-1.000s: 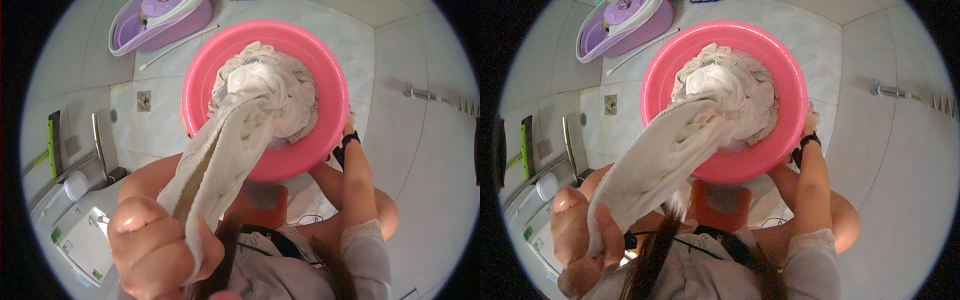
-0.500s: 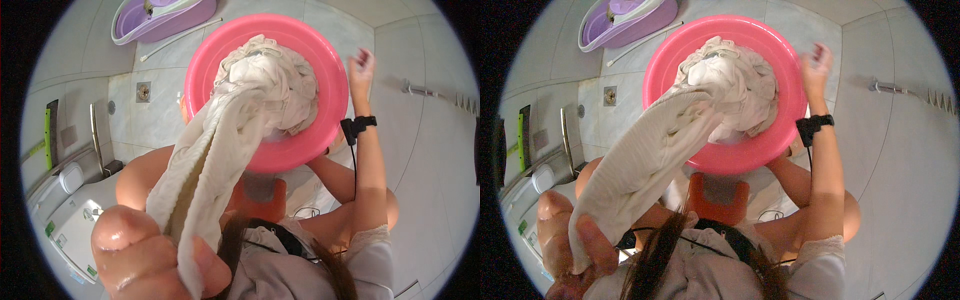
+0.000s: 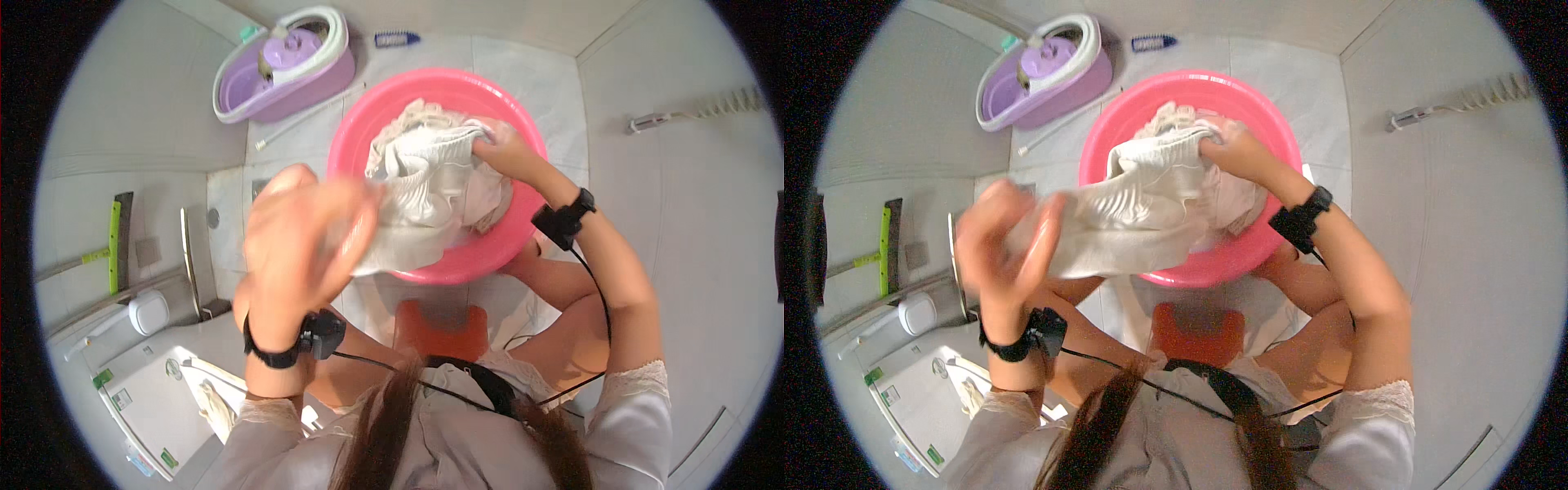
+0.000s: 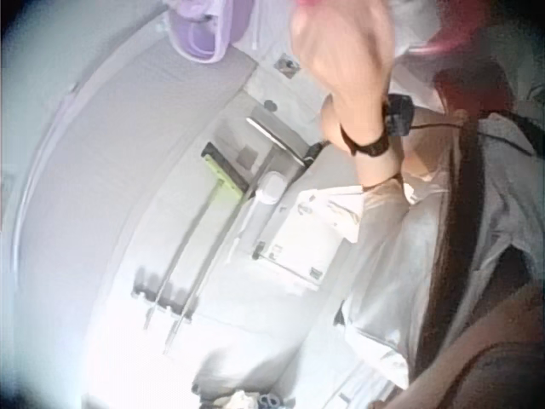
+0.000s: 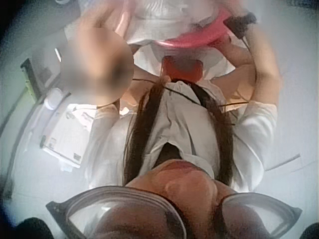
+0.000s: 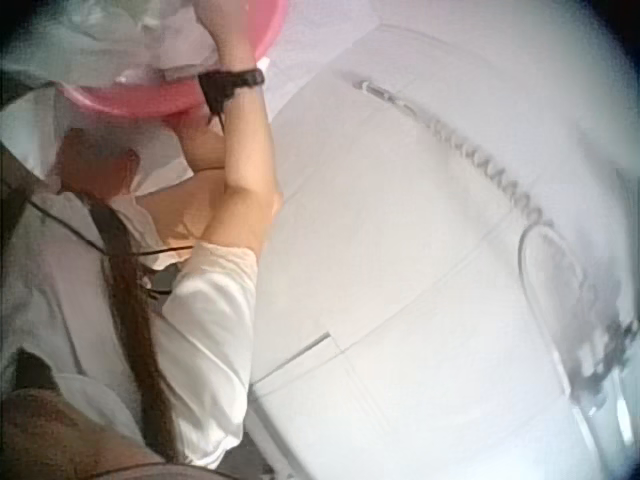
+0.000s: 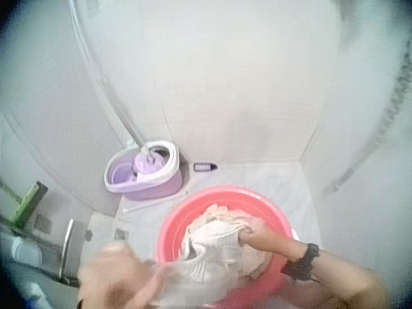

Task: The person scrubs a white cloth with a bar of soap in a pink basin. They rub the soap directly onto the fabric and lather it with their hands in the water.

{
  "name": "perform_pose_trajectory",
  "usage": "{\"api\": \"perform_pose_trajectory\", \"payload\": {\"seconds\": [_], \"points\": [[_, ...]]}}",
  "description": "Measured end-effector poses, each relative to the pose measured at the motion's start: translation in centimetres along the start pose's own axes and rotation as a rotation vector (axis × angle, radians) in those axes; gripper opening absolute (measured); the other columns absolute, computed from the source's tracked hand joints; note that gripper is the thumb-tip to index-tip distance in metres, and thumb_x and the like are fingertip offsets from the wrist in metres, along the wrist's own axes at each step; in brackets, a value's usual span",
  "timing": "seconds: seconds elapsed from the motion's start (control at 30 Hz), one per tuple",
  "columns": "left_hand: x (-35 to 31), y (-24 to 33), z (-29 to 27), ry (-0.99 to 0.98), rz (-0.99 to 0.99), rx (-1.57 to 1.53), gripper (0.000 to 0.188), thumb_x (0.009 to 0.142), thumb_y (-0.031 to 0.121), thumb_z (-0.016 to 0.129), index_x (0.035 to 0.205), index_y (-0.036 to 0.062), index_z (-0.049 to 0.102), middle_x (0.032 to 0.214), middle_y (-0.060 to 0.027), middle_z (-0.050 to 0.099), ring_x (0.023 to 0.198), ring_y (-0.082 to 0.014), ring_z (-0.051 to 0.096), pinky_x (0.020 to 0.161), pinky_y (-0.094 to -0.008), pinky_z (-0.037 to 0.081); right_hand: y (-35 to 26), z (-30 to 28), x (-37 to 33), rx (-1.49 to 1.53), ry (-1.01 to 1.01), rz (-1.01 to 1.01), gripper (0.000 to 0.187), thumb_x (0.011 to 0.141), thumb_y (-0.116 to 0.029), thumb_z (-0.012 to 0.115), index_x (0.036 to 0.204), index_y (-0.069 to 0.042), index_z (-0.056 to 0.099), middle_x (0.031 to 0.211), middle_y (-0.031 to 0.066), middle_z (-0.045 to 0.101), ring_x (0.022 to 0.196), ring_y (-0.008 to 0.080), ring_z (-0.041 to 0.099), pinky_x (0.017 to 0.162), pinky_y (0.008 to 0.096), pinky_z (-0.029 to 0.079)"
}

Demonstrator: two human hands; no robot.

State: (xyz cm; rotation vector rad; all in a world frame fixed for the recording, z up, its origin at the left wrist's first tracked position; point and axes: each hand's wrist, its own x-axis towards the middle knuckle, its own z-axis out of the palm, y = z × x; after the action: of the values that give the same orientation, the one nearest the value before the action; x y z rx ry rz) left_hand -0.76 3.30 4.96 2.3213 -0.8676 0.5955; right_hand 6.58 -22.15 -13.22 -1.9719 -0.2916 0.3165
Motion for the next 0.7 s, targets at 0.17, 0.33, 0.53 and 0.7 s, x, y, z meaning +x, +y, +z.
{"api": "perform_pose_trajectory", "payload": {"seconds": [0.17, 0.33, 0.53, 0.7], "points": [[-0.4, -4.3, 1.2, -0.290, -0.390, 0.117, 0.052, 0.063, 0.030, 0.076, 0.106, 0.0115, 0.053, 0.061, -0.0147, 0.054, 0.057, -0.0315, 0.054, 0.054, -0.0360, 0.044, -7.7, -5.2, -4.7, 0.030, 0.298, 0.157, 0.030, 0.077, -0.013, 0.058, 0.099, 0.005, 0.055, 0.091, 0.0121, 0.062, 0.081, 0.0185, 0.059, 0.072, 0.0303, 0.047], [-0.4, -5.8, 2.2, -0.287, -0.380, 0.189, 0.048, 0.066, 0.034, 0.072, 0.106, 0.0123, 0.056, 0.067, -0.0191, 0.059, 0.068, -0.0362, 0.058, 0.057, -0.0418, 0.045, -9.4, -8.2, -7.0, 0.897, 0.548, 0.115, 0.025, 0.077, -0.010, 0.061, 0.097, 0.003, 0.057, 0.092, 0.0090, 0.061, 0.081, 0.0141, 0.059, 0.069, 0.0256, 0.048], [-2.0, -7.8, 4.1, -0.397, -0.349, 0.468, 0.015, 0.074, 0.024, 0.063, 0.080, 0.0102, 0.063, 0.071, -0.0103, 0.062, 0.067, -0.0291, 0.059, 0.065, -0.0417, 0.037, -9.8, -5.3, -7.0, 0.550, 0.459, -0.091, 0.029, 0.086, -0.019, 0.057, 0.107, 0.002, 0.052, 0.095, 0.0050, 0.059, 0.087, 0.0105, 0.054, 0.076, 0.0238, 0.044], [-1.8, -5.9, 7.4, -0.465, -0.230, 0.074, 0.067, 0.063, 0.038, 0.073, 0.119, 0.0101, 0.049, 0.118, -0.0161, 0.051, 0.112, -0.0312, 0.046, 0.096, -0.0466, 0.030, -9.0, -2.4, -5.5, 0.550, 0.229, -0.037, 0.035, 0.089, -0.024, 0.053, 0.114, 0.000, 0.050, 0.105, 0.0055, 0.056, 0.096, 0.0115, 0.051, 0.083, 0.0262, 0.042]]}}
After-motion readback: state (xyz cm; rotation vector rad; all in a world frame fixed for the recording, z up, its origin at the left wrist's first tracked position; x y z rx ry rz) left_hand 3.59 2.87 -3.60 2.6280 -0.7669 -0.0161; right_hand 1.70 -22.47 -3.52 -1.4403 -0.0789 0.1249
